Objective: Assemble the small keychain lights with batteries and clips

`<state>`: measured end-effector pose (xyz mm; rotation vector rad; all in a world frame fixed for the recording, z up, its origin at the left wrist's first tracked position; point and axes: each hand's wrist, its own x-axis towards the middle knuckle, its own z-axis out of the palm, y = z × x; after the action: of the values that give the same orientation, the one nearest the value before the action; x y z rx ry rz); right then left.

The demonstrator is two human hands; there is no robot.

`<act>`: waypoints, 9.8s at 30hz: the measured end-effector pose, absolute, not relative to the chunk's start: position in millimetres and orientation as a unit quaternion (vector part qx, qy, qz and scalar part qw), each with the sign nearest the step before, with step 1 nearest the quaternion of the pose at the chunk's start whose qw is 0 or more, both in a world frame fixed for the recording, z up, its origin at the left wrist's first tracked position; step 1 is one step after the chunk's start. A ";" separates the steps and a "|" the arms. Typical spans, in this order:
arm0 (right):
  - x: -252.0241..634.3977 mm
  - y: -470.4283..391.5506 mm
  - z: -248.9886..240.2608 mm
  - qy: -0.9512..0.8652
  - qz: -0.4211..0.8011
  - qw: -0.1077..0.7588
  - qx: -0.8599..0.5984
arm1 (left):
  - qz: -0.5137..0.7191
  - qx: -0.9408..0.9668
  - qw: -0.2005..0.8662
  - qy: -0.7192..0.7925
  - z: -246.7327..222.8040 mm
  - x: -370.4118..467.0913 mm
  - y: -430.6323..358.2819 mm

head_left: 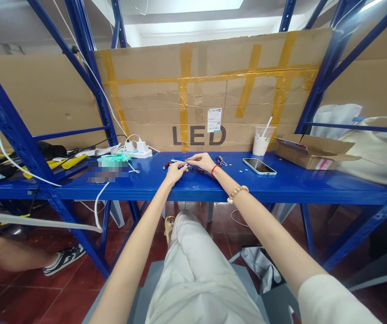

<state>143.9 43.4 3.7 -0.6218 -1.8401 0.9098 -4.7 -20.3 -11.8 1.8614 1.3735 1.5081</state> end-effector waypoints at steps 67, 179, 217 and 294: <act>229.5 50.6 50.6 -0.893 0.027 0.344 -0.291 | 0.341 0.663 0.475 0.468 39.4 48.0 23.2; 260.4 58.1 33.0 -0.699 -0.149 0.114 -0.690 | 0.360 0.732 0.257 0.518 22.9 51.7 11.7; 236.5 39.7 29.2 -0.833 0.219 0.342 -0.377 | 0.319 0.779 0.264 0.471 11.9 48.0 9.2; 230.0 52.6 14.6 -0.751 0.424 0.399 -0.312 | 0.392 0.622 0.477 0.481 31.5 59.8 8.4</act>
<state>230.0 52.6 14.6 -0.7889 -1.9015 1.0737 59.8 8.4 31.5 1.5191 1.1747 0.9581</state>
